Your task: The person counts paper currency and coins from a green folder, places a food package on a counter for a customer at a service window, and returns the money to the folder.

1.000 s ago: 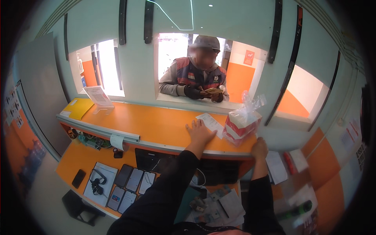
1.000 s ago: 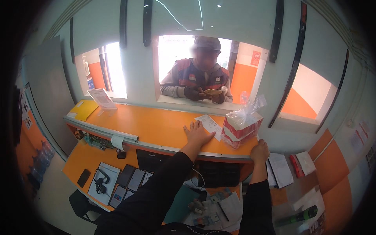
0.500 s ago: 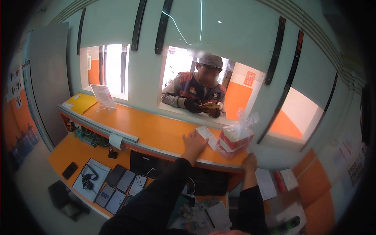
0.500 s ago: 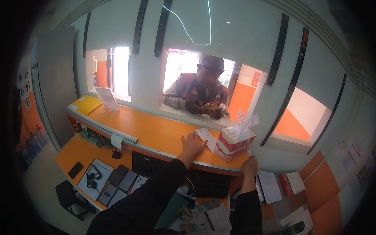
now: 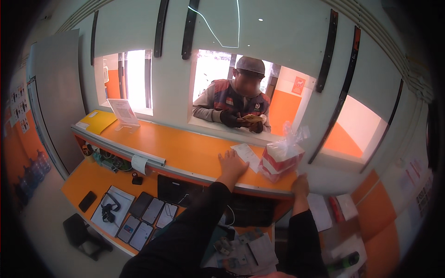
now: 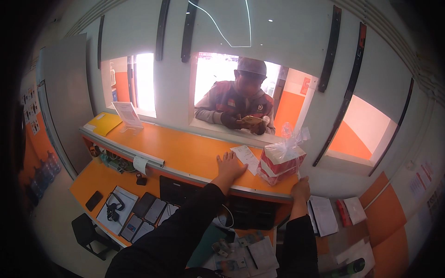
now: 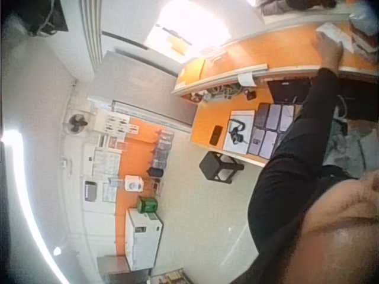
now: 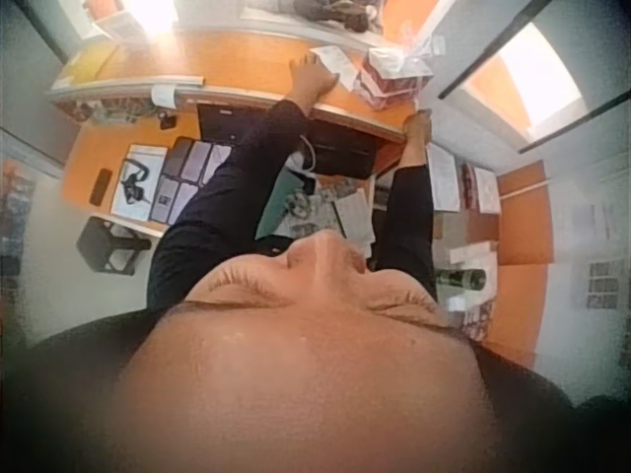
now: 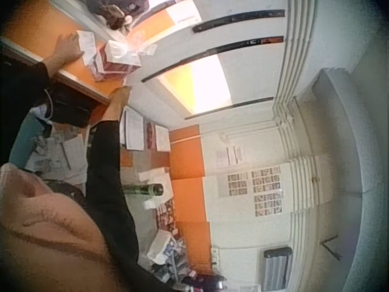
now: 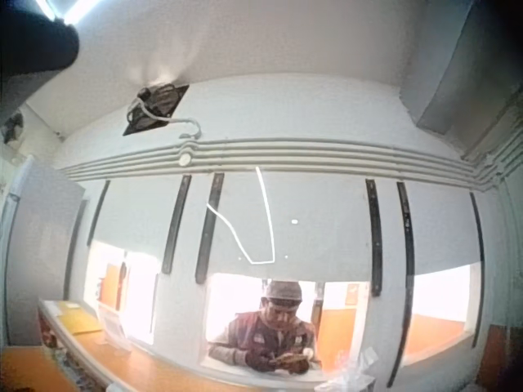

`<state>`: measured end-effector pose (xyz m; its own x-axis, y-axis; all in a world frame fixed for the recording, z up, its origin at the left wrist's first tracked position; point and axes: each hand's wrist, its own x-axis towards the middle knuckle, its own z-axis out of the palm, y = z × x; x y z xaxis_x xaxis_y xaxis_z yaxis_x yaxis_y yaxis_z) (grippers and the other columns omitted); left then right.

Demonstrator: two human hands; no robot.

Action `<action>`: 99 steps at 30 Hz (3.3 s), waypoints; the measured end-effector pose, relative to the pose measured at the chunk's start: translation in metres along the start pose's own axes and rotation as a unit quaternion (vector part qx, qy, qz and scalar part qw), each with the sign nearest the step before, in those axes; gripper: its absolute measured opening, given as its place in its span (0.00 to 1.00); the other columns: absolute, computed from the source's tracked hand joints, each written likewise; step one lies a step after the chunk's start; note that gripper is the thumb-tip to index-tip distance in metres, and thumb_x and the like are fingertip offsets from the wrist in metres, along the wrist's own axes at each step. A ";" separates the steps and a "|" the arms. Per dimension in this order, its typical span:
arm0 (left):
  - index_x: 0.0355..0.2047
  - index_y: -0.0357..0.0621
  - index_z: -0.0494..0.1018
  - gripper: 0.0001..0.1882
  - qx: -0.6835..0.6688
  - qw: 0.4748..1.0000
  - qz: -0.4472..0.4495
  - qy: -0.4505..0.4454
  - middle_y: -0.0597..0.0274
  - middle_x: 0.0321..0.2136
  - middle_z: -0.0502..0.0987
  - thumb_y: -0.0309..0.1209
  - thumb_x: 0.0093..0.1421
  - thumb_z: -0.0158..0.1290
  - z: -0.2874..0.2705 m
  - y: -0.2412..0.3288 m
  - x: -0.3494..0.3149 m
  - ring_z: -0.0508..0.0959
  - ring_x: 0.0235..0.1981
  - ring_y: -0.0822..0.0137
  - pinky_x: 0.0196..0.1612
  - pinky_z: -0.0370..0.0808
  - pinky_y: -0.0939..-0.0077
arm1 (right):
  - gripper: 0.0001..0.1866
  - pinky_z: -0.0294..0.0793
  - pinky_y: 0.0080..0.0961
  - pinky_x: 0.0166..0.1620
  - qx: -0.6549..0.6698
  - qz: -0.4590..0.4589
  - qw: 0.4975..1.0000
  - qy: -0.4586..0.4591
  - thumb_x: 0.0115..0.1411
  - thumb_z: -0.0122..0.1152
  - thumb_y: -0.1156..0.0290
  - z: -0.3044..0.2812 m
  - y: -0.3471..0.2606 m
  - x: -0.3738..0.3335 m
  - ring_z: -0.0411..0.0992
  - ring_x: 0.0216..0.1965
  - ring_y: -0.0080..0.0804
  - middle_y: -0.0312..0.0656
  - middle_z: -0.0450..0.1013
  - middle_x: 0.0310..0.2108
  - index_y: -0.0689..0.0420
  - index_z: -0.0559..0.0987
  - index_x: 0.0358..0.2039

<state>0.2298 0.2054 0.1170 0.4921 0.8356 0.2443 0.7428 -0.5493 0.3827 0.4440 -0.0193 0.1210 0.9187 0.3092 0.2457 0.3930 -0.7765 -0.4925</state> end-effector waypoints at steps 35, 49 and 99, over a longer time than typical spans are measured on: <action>0.70 0.36 0.58 0.49 -0.001 1.000 0.004 -0.007 0.52 0.70 0.60 0.62 0.60 0.49 -0.001 0.004 0.002 0.54 0.74 0.54 0.73 0.40 0.39 | 0.10 0.76 0.51 0.48 0.029 0.001 0.999 0.046 0.67 0.51 0.66 0.008 0.013 0.005 0.78 0.46 0.56 0.52 0.80 0.43 0.52 0.73 0.47; 0.71 0.38 0.57 0.47 0.013 1.000 0.007 -0.025 0.53 0.73 0.56 0.60 0.61 0.48 -0.008 0.010 -0.001 0.52 0.75 0.54 0.74 0.38 0.42 | 0.11 0.74 0.51 0.50 0.046 0.036 0.998 0.036 0.68 0.49 0.62 -0.005 0.006 -0.002 0.77 0.49 0.56 0.51 0.80 0.45 0.49 0.75 0.46; 0.72 0.43 0.55 0.54 0.020 0.983 0.149 -0.109 0.54 0.73 0.54 0.68 0.56 0.50 -0.009 -0.042 0.049 0.50 0.75 0.57 0.74 0.40 0.45 | 0.07 0.77 0.51 0.43 0.023 0.012 0.998 0.065 0.68 0.51 0.65 0.009 0.012 0.004 0.79 0.42 0.54 0.48 0.81 0.38 0.51 0.72 0.44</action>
<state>0.2183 0.2698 0.1210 0.7727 0.6190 0.1408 0.5667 -0.7726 0.2865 0.4522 -0.0226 0.1089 0.9166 0.2139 0.3379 0.3743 -0.7561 -0.5369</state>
